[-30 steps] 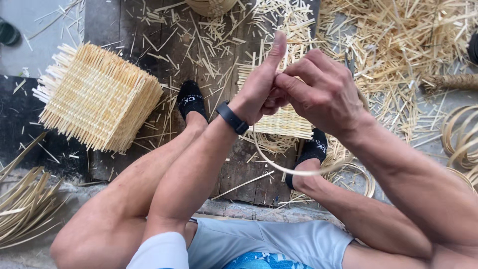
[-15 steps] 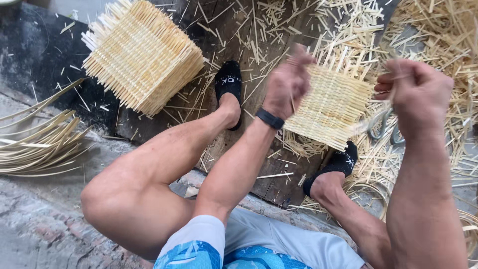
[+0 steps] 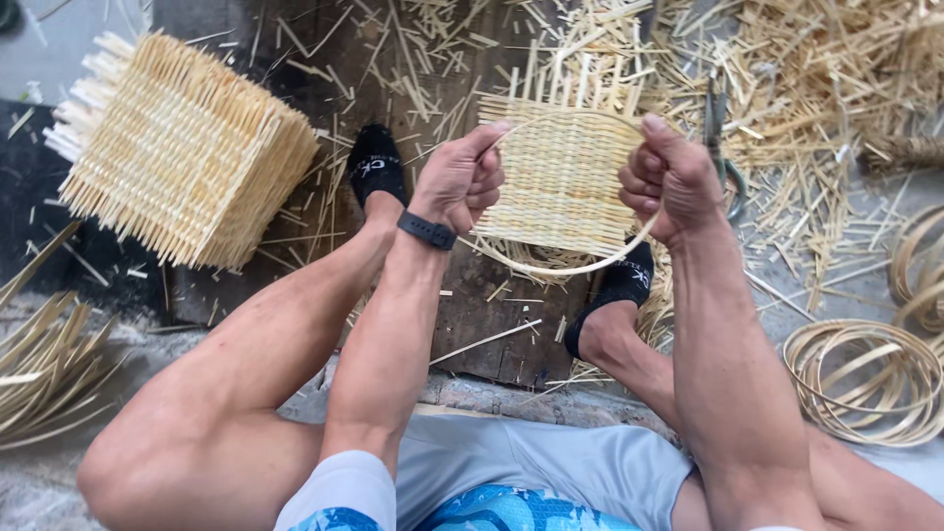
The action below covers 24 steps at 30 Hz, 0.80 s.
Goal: The person sits on the floor and trims the edge of a woven bamboo mat with scissors, then fits and presses a bent bamboo rim ring around the mat over a round wooden mold, working the rim into place and setting the finished woven basket aside with others.
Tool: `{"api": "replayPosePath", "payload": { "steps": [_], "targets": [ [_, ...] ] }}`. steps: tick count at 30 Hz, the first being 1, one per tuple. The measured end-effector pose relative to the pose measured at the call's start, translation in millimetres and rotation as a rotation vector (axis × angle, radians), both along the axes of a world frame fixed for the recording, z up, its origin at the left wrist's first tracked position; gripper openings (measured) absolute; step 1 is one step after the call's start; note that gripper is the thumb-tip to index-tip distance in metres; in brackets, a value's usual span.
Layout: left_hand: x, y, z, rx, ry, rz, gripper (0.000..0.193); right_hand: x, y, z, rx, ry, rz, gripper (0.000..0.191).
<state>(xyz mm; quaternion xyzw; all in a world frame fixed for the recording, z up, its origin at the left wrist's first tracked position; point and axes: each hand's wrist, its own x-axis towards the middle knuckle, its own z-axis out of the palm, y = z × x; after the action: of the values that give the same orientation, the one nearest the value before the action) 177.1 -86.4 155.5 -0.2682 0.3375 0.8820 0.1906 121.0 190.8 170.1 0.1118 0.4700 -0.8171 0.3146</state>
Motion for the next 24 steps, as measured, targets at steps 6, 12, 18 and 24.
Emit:
{"api": "replayPosePath", "payload": {
  "steps": [6, 12, 18, 24],
  "targets": [
    [4, 7, -14, 0.130, 0.014, 0.254, 0.037, 5, 14, 4, 0.163, 0.204, 0.098, 0.021],
    [5, 16, -50, -0.192, 0.094, 0.351, 0.019, 8, 19, -31, 0.696, 0.275, 0.015, 0.024],
    [-1, 21, -103, -1.560, 0.290, -0.040, 0.017, 14, 11, -92, 1.214, 0.431, 0.042, 0.026],
    [-3, 13, -124, -1.412, 0.081, -0.223, 0.019, 23, 18, -120, 1.218, 0.572, -0.035, 0.024]
  ]
}}
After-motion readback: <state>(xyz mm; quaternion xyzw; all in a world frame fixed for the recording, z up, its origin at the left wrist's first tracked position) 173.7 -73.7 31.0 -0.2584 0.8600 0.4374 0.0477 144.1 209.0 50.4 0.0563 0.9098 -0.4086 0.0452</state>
